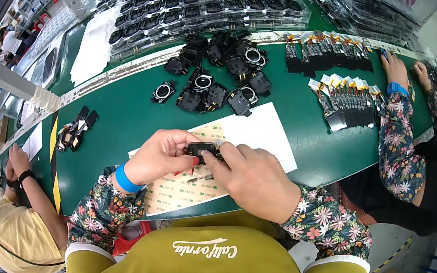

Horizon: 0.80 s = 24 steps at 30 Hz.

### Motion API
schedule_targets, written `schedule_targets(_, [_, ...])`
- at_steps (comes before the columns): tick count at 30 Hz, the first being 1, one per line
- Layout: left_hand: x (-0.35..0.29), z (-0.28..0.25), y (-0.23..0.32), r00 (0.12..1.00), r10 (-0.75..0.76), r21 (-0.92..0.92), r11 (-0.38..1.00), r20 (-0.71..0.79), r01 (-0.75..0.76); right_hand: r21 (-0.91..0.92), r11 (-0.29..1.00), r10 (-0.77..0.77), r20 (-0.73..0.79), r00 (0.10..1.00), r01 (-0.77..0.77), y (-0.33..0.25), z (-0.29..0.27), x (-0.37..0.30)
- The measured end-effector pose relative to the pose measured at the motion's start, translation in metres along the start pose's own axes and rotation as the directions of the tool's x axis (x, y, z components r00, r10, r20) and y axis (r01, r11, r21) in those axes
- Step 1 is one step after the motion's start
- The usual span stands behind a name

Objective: Assembling small electronic components on a production line.

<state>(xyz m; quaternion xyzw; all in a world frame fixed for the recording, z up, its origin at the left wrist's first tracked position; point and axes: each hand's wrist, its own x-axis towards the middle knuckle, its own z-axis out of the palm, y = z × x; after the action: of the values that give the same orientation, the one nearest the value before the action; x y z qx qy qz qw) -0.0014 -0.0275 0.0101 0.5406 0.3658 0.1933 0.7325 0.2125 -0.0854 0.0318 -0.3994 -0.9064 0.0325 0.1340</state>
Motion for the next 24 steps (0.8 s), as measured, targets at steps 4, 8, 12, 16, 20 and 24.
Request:
schedule_targets(4, [0.001,0.001,-0.004,1.000,0.007,-0.013,1.000,-0.021,-0.007,-0.032,0.999,-0.021,0.017,1.000,0.021,-0.002,0.000,0.000])
schedule_targets(8, [0.003,0.002,-0.005,0.998,-0.006,-0.002,1.000,-0.058,0.006,-0.021,0.999,-0.037,0.002,0.999,0.037,-0.003,0.002,0.001])
schedule_targets(12, [0.003,0.002,-0.003,0.996,0.004,0.018,1.000,-0.091,-0.002,0.645,0.761,0.222,-0.164,0.961,-0.066,0.007,-0.003,0.001])
schedule_targets(16, [-0.002,0.003,-0.010,0.993,0.082,0.107,0.992,-0.084,-0.072,0.661,0.743,0.274,-0.443,0.853,0.104,0.034,-0.013,0.006])
schedule_targets(20, [-0.001,0.005,-0.012,0.979,0.200,0.286,0.941,-0.042,-0.180,0.724,0.687,0.409,-0.320,0.854,-0.058,0.044,0.006,0.003])
schedule_targets(24, [0.002,0.007,-0.016,0.958,0.281,0.322,0.913,-0.058,-0.248,0.990,0.075,0.598,0.050,0.800,-0.118,0.040,0.030,-0.006])
